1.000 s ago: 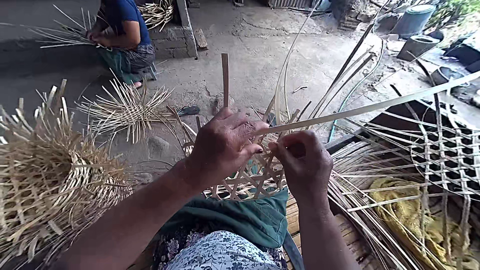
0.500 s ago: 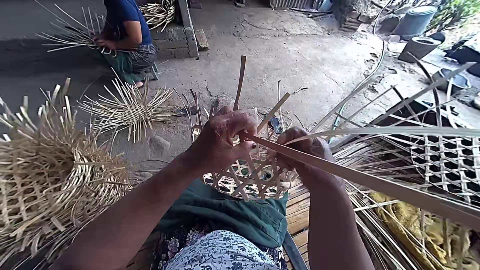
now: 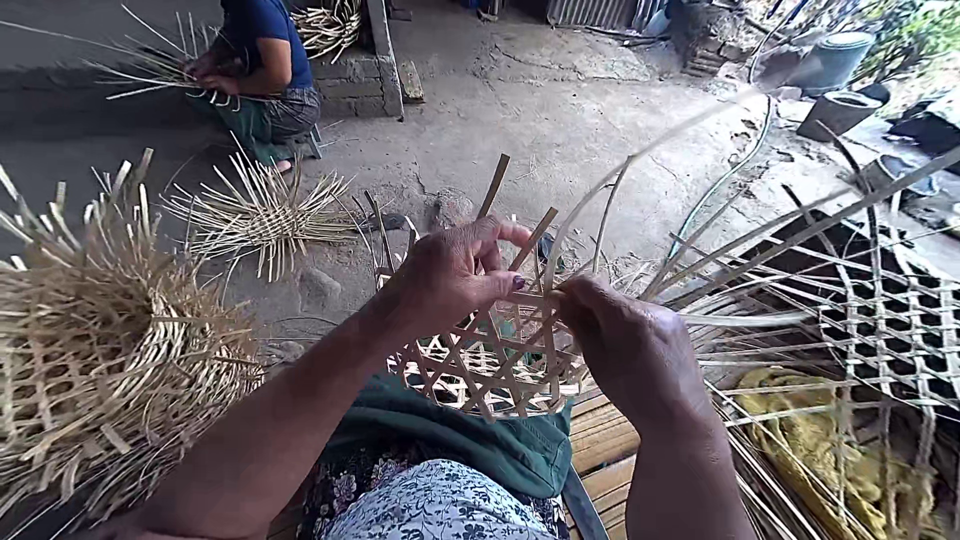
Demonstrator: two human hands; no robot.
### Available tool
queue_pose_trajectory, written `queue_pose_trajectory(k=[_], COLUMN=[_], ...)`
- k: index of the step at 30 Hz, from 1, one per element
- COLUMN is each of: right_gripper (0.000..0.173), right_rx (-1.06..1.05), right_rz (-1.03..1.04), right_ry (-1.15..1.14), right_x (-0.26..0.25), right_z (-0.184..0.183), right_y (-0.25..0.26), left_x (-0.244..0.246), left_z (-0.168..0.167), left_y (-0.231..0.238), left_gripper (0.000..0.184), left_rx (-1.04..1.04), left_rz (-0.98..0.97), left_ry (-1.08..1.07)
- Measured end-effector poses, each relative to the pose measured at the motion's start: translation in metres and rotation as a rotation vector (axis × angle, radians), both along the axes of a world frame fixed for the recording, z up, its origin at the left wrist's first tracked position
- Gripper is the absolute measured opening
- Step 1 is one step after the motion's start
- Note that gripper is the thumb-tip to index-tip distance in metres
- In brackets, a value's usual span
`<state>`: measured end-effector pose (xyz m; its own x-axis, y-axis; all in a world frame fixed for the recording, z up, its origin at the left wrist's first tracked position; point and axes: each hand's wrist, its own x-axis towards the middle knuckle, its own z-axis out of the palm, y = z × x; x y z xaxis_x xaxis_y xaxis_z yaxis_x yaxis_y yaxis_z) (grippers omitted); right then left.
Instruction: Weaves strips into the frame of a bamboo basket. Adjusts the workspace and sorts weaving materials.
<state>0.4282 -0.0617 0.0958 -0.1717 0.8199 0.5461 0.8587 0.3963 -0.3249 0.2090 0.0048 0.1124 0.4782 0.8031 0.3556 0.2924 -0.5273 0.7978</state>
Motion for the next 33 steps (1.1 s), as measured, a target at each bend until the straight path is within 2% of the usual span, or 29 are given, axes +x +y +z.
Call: queue_pose_trajectory(k=[2, 4, 6, 8, 10, 11, 12, 14, 15, 17, 21, 23, 24, 25, 26, 29, 31, 33], right_gripper=[0.027, 0.028, 0.03, 0.03, 0.019, 0.011, 0.006, 0.011, 0.014, 0.011, 0.026, 0.036, 0.029, 0.015, 0.009, 0.01, 0.012, 0.009], right_rx=[-0.13, -0.251, -0.265, -0.219, -0.111, -0.059, -0.041, 0.002, 0.038, 0.085, 0.093, -0.006, -0.077, -0.157, -0.261, -0.542, -0.602, -0.555], right_rz=[-0.003, -0.038, -0.055, -0.049, -0.012, 0.015, 0.048, 0.052, 0.017, -0.04, -0.049, -0.02, -0.003, 0.026, 0.084, 0.322, 0.468, 0.555], right_ry=[0.02, 0.036, 0.038, 0.062, 0.146, 0.204, 0.257, 0.316, 0.33, 0.353, 0.376, 0.334, 0.318, 0.327, 0.379, 0.729, 0.922, 0.997], right_x=[0.002, 0.005, 0.003, -0.002, -0.008, -0.01, -0.01, -0.01, -0.011, -0.015, -0.021, -0.018, -0.016, -0.014, -0.01, -0.001, -0.001, -0.004], right_z=[0.007, 0.013, 0.015, 0.013, 0.008, 0.003, -0.002, -0.013, -0.017, -0.018, -0.002, 0.006, 0.01, 0.011, 0.012, 0.002, -0.009, -0.02], right_y=[0.001, 0.004, 0.005, 0.005, 0.007, 0.009, 0.012, 0.019, 0.021, 0.023, 0.019, 0.015, 0.013, 0.013, 0.014, 0.025, 0.035, 0.043], left_x=[-0.003, -0.003, 0.002, 0.01, 0.016, 0.018, 0.017, 0.01, 0.006, 0.003, 0.009, 0.007, 0.005, 0.002, -0.002, -0.01, -0.014, -0.017], left_z=[-0.003, -0.009, -0.014, -0.016, -0.016, -0.017, -0.018, -0.012, -0.005, 0.007, 0.013, 0.005, -0.001, -0.006, -0.012, -0.027, -0.032, -0.037], left_y=[0.002, 0.004, 0.001, -0.007, -0.009, -0.006, -0.001, 0.015, 0.021, 0.021, 0.003, 0.0, 0.0, 0.001, 0.002, 0.004, 0.008, 0.014], left_gripper=[0.013, 0.01, 0.021, 0.03, 0.035, 0.04, 0.043, 0.041, 0.04, 0.038, 0.034, 0.026, 0.023, 0.021, 0.02, 0.022, 0.025, 0.026], left_rx=[-0.037, 0.048, 0.267, 0.632, 0.892, 0.937, 0.94, 0.904, 0.885, 0.857, 0.837, 0.775, 0.727, 0.669, 0.602, 0.425, 0.341, 0.338], left_rz=[-0.106, -0.143, -0.013, 0.107, 0.035, -0.009, -0.026, 0.0, 0.021, 0.065, 0.128, 0.134, 0.123, 0.102, 0.074, 0.013, 0.006, 0.046], left_ry=[-0.088, -0.117, -0.067, 0.017, 0.142, 0.259, 0.377, 0.539, 0.546, 0.441, 0.252, 0.199, 0.161, 0.118, 0.068, -0.072, -0.144, -0.161])
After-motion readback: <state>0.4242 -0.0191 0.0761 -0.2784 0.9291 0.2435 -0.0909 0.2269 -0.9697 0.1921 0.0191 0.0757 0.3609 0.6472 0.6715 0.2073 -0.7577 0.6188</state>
